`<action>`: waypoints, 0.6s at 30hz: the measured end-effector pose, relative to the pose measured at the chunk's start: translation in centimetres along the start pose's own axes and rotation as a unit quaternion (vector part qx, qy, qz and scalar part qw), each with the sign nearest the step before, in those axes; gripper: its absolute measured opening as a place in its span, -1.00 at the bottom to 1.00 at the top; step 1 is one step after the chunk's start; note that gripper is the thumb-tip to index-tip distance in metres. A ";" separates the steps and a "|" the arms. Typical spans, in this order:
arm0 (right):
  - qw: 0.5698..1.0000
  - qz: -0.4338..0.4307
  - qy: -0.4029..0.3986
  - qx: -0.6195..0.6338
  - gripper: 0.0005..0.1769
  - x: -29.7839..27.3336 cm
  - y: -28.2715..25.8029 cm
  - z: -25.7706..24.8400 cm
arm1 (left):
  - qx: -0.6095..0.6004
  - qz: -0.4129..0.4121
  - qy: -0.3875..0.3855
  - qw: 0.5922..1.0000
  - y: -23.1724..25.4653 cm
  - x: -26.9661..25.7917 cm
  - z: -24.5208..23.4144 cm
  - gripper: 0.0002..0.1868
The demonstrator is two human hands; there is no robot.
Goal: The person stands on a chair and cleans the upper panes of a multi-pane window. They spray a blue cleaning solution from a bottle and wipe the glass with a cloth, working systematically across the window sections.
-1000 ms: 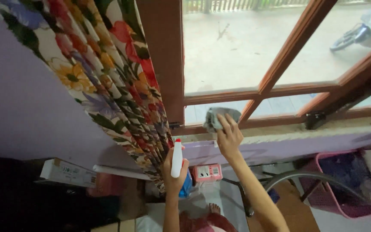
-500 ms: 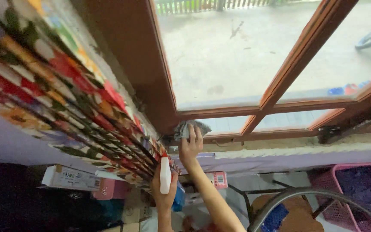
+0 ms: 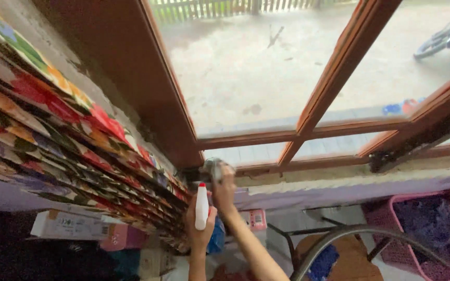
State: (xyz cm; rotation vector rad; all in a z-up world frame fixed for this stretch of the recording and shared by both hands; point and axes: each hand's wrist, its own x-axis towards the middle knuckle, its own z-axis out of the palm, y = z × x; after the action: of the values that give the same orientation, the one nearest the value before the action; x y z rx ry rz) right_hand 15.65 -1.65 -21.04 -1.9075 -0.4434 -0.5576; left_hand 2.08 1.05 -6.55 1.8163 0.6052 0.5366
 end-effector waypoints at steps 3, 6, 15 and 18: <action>0.982 0.154 -0.088 0.067 -0.47 2.5 -4.7 -4.0 | -0.014 0.003 0.003 1.000 -0.2 0.2 0.2 -0.63; 0.968 -0.104 -0.016 -0.227 -0.02 3.0 -0.7 -6.1 | -0.005 -0.041 -0.031 0.999 1.4 0.2 -1.2 -0.63; 0.992 0.039 0.107 -0.058 -0.29 5.7 -8.7 -5.5 | -0.030 0.035 -0.012 0.999 -0.2 0.7 -3.0 -0.44; 0.970 -0.055 -0.045 -0.234 -0.29 4.5 -8.4 -4.5 | 0.002 0.014 -0.013 1.000 1.0 0.4 -4.3 -0.38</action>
State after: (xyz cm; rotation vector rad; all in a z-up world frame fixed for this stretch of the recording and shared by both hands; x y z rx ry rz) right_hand 14.00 -2.41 -10.69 -2.3779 -0.5098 -0.6969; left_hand -0.16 4.10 -4.27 1.8363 0.5641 0.5306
